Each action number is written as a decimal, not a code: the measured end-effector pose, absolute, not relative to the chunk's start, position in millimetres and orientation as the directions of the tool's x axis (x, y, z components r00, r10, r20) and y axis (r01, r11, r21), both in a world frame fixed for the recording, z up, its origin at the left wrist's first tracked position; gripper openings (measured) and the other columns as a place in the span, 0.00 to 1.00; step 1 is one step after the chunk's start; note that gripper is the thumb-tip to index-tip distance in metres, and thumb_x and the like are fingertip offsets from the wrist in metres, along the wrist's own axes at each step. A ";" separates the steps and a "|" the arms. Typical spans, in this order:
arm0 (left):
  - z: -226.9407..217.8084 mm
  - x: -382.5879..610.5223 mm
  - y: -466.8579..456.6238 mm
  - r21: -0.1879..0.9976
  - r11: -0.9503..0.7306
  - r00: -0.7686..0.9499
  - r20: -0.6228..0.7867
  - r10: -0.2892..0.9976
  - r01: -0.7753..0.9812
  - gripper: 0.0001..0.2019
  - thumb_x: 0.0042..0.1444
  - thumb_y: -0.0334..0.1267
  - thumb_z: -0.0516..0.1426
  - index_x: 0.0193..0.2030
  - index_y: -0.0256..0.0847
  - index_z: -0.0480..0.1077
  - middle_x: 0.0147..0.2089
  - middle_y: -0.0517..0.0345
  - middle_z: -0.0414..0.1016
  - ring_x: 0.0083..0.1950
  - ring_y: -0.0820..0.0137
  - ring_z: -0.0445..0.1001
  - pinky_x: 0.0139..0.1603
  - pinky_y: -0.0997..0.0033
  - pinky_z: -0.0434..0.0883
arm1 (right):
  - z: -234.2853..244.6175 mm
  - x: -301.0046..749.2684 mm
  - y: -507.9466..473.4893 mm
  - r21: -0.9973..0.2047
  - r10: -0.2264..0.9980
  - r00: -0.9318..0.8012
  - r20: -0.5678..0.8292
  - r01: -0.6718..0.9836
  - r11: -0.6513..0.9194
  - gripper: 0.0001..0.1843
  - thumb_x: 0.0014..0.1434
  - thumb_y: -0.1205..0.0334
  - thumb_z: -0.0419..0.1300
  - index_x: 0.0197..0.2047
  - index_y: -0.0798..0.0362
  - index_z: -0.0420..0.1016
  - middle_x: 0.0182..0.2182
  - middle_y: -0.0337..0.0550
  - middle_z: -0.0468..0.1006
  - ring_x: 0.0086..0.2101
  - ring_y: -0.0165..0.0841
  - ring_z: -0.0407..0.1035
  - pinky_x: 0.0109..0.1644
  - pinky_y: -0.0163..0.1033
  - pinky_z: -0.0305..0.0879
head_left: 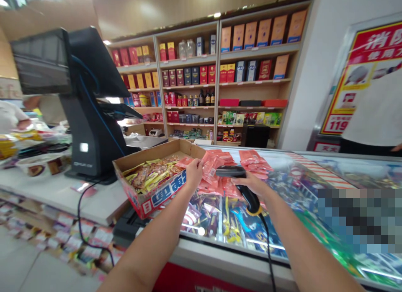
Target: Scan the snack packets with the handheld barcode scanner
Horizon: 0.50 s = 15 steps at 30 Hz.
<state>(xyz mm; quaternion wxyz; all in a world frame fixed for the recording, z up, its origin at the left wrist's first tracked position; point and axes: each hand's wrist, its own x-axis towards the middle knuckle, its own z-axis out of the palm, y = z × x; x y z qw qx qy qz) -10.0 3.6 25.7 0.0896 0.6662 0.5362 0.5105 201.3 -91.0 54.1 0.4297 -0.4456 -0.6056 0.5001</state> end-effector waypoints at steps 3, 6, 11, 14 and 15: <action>55.3 -16.7 3.9 0.645 -0.325 -0.156 0.573 0.805 0.692 0.13 0.60 0.39 0.48 0.33 0.40 0.72 0.35 0.53 0.78 0.39 0.67 0.74 0.40 0.71 0.65 | 64.4 187.9 -87.5 -0.989 0.971 -0.216 0.102 0.084 0.122 0.15 0.43 0.56 0.66 0.32 0.56 0.74 0.13 0.36 0.71 0.14 0.29 0.65 0.19 0.32 0.60; 94.2 -32.4 11.7 0.616 -0.214 -0.208 0.540 0.816 0.758 0.13 0.60 0.39 0.48 0.37 0.40 0.74 0.41 0.49 0.78 0.44 0.63 0.75 0.41 0.68 0.65 | 82.7 170.0 -78.7 -0.988 0.973 -0.187 0.135 0.044 0.145 0.13 0.41 0.57 0.67 0.28 0.55 0.72 0.13 0.35 0.70 0.14 0.29 0.65 0.17 0.32 0.59; 133.5 -63.1 38.1 0.607 -0.040 -0.284 0.428 0.858 0.794 0.15 0.60 0.40 0.47 0.44 0.42 0.74 0.48 0.44 0.78 0.49 0.58 0.75 0.42 0.64 0.67 | 108.2 141.3 -58.4 -0.980 0.971 -0.133 0.197 0.000 0.199 0.09 0.42 0.60 0.67 0.25 0.54 0.72 0.15 0.36 0.71 0.15 0.29 0.66 0.18 0.33 0.62; 133.3 -73.6 52.1 0.584 0.046 -0.279 0.317 0.906 0.811 0.16 0.60 0.38 0.48 0.48 0.39 0.73 0.49 0.39 0.76 0.50 0.55 0.75 0.45 0.59 0.68 | 111.2 130.3 -48.6 -0.980 0.971 -0.134 0.199 -0.023 0.198 0.08 0.43 0.62 0.67 0.24 0.55 0.71 0.17 0.37 0.73 0.14 0.28 0.66 0.17 0.32 0.62; 131.2 -74.8 54.8 0.563 0.051 -0.264 0.304 0.915 0.825 0.16 0.60 0.38 0.49 0.49 0.38 0.73 0.50 0.36 0.76 0.51 0.53 0.75 0.46 0.56 0.68 | 110.2 128.4 -46.5 -0.981 0.970 -0.146 0.196 -0.038 0.192 0.08 0.43 0.62 0.66 0.24 0.55 0.71 0.18 0.38 0.74 0.14 0.28 0.66 0.18 0.33 0.63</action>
